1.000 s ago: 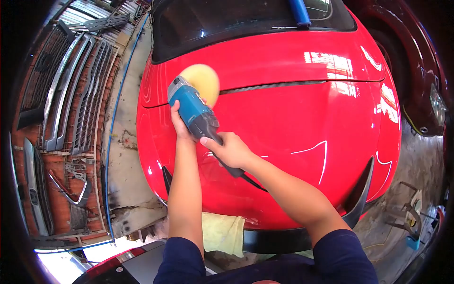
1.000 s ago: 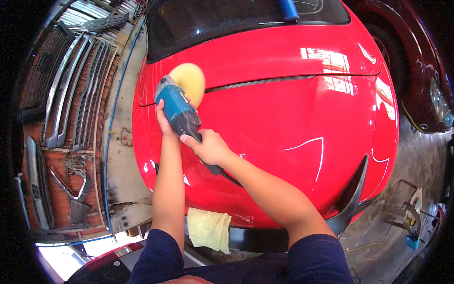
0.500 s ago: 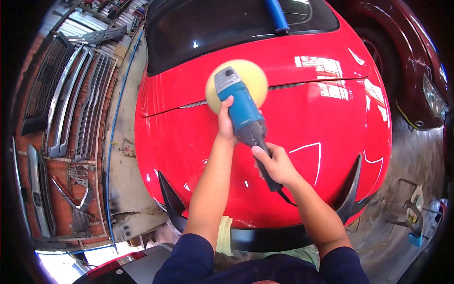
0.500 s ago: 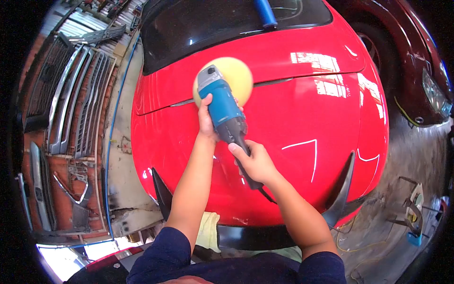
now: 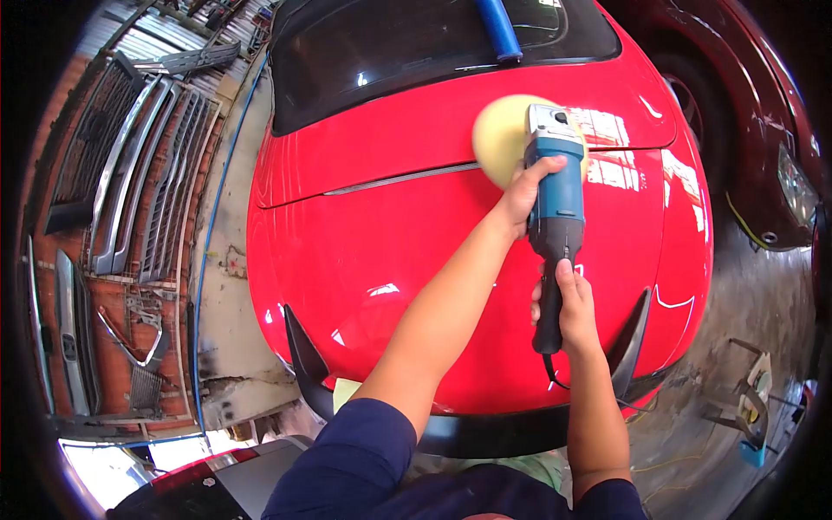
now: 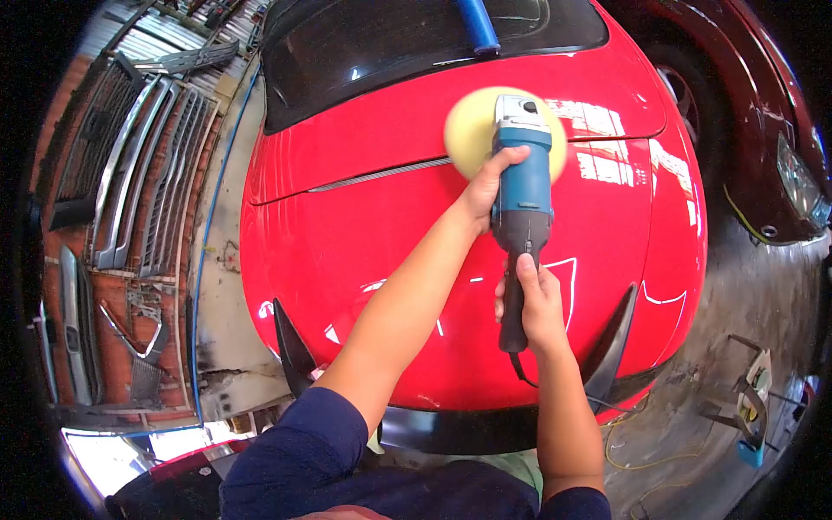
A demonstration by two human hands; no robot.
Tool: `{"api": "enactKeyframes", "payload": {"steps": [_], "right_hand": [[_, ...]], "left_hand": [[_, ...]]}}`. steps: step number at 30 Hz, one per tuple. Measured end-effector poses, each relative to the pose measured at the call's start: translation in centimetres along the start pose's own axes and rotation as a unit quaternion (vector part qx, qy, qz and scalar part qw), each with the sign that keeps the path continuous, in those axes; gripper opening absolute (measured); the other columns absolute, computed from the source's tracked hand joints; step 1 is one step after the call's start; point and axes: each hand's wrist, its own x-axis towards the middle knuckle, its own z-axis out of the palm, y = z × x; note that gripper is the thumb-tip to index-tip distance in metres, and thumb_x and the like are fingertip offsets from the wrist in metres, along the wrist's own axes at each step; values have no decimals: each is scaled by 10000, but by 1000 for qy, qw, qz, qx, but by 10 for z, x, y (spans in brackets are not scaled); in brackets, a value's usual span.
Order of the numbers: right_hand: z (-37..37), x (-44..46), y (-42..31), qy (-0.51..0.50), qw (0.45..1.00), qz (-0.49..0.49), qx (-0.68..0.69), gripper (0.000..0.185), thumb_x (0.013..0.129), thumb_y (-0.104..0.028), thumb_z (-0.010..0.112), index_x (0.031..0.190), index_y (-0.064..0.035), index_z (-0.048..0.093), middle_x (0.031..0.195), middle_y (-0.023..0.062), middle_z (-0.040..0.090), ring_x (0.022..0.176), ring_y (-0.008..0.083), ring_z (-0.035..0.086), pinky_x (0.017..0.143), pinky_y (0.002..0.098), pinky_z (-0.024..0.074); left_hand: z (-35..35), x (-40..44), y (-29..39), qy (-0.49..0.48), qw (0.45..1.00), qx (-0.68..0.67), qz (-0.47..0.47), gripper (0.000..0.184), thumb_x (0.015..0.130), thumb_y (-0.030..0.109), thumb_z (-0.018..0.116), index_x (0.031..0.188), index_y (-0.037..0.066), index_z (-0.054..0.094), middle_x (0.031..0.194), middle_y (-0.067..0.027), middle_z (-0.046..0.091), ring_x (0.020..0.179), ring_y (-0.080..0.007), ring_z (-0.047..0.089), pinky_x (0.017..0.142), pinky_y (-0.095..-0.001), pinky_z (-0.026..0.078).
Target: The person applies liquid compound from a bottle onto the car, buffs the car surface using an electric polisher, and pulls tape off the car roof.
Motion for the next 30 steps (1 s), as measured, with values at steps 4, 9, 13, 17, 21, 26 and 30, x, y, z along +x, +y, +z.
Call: {"api": "enactKeyframes", "payload": {"steps": [4, 9, 13, 17, 21, 26, 30], "right_hand": [[4, 1, 18, -6, 1000, 1, 19, 531, 1058, -559, 571, 1110, -31, 577, 767, 79, 646, 562, 170, 629, 510, 316, 531], [33, -3, 30, -29, 999, 15, 8, 523, 1060, -549, 573, 1064, -26, 576, 776, 83, 648, 566, 170, 624, 515, 323, 535], [57, -1, 44, -52, 998, 31, -12, 512, 1064, -533, 574, 1053, -21, 583, 779, 84, 650, 569, 170, 624, 522, 324, 527], [75, 4, 59, -73, 996, 46, -32, 531, 1064, -544, 566, 1096, -14, 585, 790, 87, 655, 573, 173, 627, 523, 324, 529], [94, 8, 70, -92, 992, 56, -59, 585, 1061, -570, 552, 1181, 2, 582, 809, 95, 661, 583, 184, 637, 529, 325, 536], [120, 11, 80, -94, 991, 65, -66, 537, 1063, -546, 565, 1135, -14, 586, 795, 88, 656, 577, 176, 631, 527, 325, 531], [139, 15, 85, -99, 989, 70, -79, 507, 1067, -528, 569, 1109, -23, 589, 785, 85, 652, 573, 170, 628, 522, 323, 526]], "left_hand": [[-4, -14, 4, 6, 1000, 3, 18, 605, 903, 415, 750, 1304, 17, 534, 960, -151, 682, 754, -235, 729, 660, -391, 645], [-38, -41, 14, 55, 998, -18, 17, 597, 849, 374, 789, 1260, -12, 592, 975, -130, 682, 791, -212, 717, 701, -364, 627], [-64, -68, 27, 70, 997, -28, 24, 613, 851, 381, 782, 1270, -16, 575, 978, -140, 672, 784, -218, 715, 684, -365, 626], [-85, -92, 41, 84, 995, -35, 40, 640, 849, 395, 782, 1283, -19, 556, 979, -143, 666, 786, -219, 714, 672, -364, 628], [-112, -107, 48, 88, 993, -52, 54, 657, 840, 402, 791, 1289, -15, 553, 1002, -144, 661, 805, -220, 713, 683, -366, 631], [-136, -125, 59, 114, 989, -59, 66, 672, 835, 395, 799, 1304, -12, 542, 1021, -147, 653, 824, -221, 712, 695, -373, 632], [-152, -138, 69, 126, 987, -69, 76, 667, 835, 387, 800, 1302, -13, 543, 1025, -149, 655, 825, -221, 712, 699, -373, 632]]}}
